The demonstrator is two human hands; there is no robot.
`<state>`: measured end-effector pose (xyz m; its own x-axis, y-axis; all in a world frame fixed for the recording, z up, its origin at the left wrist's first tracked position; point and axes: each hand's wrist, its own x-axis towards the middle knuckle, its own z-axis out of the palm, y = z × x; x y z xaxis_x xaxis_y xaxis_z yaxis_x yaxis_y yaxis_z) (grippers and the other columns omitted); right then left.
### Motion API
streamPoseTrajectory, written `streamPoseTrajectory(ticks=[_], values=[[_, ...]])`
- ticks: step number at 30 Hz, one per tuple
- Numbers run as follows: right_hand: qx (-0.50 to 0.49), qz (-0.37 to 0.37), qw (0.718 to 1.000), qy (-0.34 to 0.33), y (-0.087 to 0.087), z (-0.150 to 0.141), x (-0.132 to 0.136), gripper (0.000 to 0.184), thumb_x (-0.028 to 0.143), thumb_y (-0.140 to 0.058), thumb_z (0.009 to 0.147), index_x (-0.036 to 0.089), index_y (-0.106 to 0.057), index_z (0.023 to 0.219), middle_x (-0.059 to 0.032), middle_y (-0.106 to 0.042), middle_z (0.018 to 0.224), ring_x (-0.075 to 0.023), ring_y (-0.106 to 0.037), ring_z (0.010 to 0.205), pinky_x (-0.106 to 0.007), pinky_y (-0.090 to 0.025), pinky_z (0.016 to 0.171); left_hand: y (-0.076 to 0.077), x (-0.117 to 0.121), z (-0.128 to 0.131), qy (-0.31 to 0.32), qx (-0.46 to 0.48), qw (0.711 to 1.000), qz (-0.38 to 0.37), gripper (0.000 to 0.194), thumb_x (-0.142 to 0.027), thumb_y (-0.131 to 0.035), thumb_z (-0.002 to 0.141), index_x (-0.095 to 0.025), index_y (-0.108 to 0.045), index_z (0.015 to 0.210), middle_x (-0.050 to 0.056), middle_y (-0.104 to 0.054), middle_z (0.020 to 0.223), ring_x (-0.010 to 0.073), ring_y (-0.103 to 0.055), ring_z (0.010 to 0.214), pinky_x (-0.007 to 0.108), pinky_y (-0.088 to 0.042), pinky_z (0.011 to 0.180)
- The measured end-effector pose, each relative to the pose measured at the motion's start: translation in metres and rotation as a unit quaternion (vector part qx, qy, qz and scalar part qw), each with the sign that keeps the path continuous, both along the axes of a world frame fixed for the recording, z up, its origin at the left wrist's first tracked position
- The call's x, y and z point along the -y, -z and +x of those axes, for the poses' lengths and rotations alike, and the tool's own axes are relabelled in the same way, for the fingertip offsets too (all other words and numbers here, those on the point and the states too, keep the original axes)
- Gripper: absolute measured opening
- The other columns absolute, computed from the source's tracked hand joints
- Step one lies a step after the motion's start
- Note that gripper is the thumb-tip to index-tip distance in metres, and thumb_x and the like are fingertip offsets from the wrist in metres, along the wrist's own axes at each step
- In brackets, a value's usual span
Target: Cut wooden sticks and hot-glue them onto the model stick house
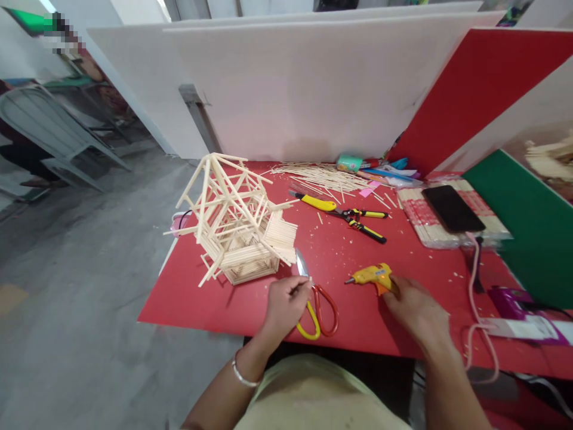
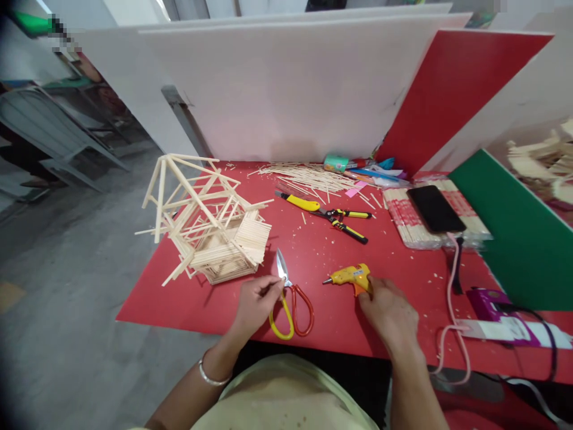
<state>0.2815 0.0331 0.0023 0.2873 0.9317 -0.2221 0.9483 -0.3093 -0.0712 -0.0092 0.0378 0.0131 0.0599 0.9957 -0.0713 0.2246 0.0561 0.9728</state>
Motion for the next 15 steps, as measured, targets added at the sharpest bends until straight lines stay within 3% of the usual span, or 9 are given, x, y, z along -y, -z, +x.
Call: streamPoseTrajectory(ticks=[2,6,9,15], values=[[0.005,-0.001,1.000,0.007,-0.001,-0.002,0.001,0.041,0.038,-0.042,0.089,0.022,-0.059,0.123,-0.0126,-0.063,0.120,-0.0293,-0.063,0.104,-0.034,-0.042,0.069,0.004,-0.008,0.013,0.046,-0.164,0.984,0.054,0.029,-0.034,-0.055,0.093,-0.019,-0.073,0.078,0.004,-0.069,0.067,0.0151,-0.062,0.063,0.025,-0.044,0.063],[0.012,0.020,1.000,-0.005,-0.001,-0.004,0.006,0.037,0.035,-0.043,0.091,0.022,-0.059,0.122,-0.0112,-0.062,0.117,-0.0279,-0.061,0.105,-0.032,-0.040,0.068,0.011,-0.031,0.041,0.088,-0.415,0.902,0.080,0.030,-0.031,-0.047,0.096,-0.019,-0.072,0.084,0.008,-0.073,0.081,0.0199,-0.067,0.073,0.029,-0.043,0.066],[0.014,0.049,0.998,-0.023,0.002,-0.002,0.010,0.034,0.033,-0.045,0.091,0.021,-0.059,0.120,-0.0102,-0.062,0.112,-0.0267,-0.060,0.105,-0.031,-0.039,0.068,0.019,-0.046,0.054,0.118,-0.493,0.858,0.088,0.031,-0.029,-0.044,0.097,-0.016,-0.071,0.090,0.011,-0.074,0.086,0.0226,-0.069,0.077,0.030,-0.043,0.063],[0.012,0.080,0.996,-0.030,0.011,0.004,0.012,0.037,0.033,-0.048,0.091,0.020,-0.058,0.124,-0.0106,-0.062,0.112,-0.0260,-0.059,0.103,-0.030,-0.038,0.066,0.026,-0.053,0.058,0.123,-0.522,0.838,0.102,0.035,-0.029,-0.038,0.100,-0.015,-0.069,0.092,0.011,-0.072,0.087,0.0241,-0.069,0.078,0.031,-0.042,0.061]])
